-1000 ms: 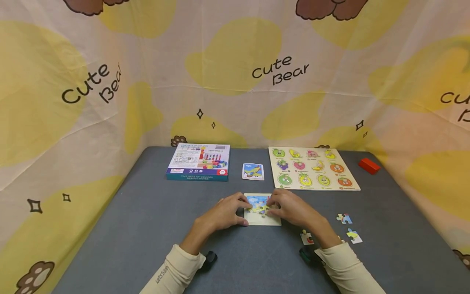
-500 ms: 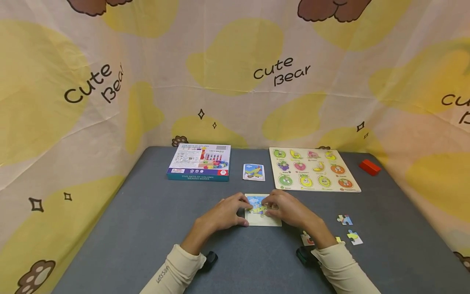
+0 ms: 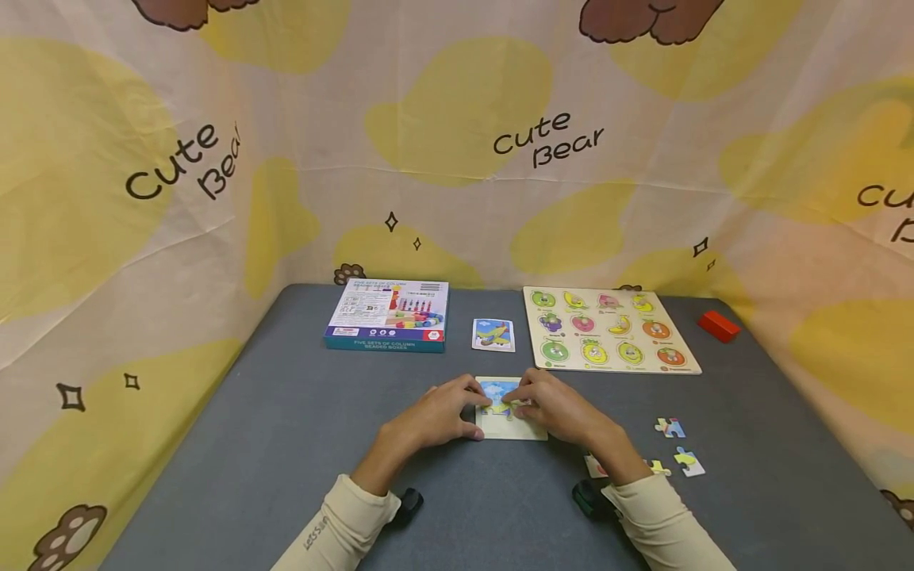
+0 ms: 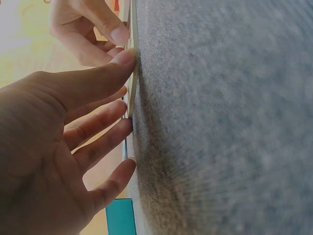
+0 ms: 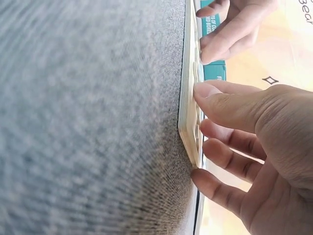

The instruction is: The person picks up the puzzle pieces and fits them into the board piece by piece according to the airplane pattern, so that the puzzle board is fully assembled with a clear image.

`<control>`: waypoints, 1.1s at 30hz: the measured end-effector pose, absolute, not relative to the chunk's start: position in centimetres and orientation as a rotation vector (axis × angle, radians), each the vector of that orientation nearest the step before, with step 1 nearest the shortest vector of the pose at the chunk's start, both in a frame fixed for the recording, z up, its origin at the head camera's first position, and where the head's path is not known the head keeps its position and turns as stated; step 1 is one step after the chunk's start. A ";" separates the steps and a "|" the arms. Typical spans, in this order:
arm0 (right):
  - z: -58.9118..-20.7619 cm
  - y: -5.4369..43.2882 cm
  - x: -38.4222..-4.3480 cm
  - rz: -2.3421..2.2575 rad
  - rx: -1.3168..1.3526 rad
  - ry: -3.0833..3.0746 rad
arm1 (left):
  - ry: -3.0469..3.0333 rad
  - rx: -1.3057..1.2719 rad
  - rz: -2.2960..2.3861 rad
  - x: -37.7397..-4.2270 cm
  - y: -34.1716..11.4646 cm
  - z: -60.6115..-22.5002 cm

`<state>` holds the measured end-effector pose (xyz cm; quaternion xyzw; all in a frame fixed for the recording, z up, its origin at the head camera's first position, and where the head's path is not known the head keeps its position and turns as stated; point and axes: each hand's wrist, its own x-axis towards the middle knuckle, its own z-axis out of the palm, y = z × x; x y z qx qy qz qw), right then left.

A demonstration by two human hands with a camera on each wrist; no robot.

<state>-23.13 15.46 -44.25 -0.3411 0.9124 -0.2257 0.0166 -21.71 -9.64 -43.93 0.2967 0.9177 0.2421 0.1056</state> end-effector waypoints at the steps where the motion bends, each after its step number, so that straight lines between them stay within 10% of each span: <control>1: -44.3 15.5 -23.1 -0.712 -1.062 2.840 | 2.706 0.873 0.706 -21.7 -9.6 -43.9; 33: -44.0 16.4 -23.3 -0.852 -0.871 2.827 | 2.651 1.081 0.424 -20.2 -8.3 -43.4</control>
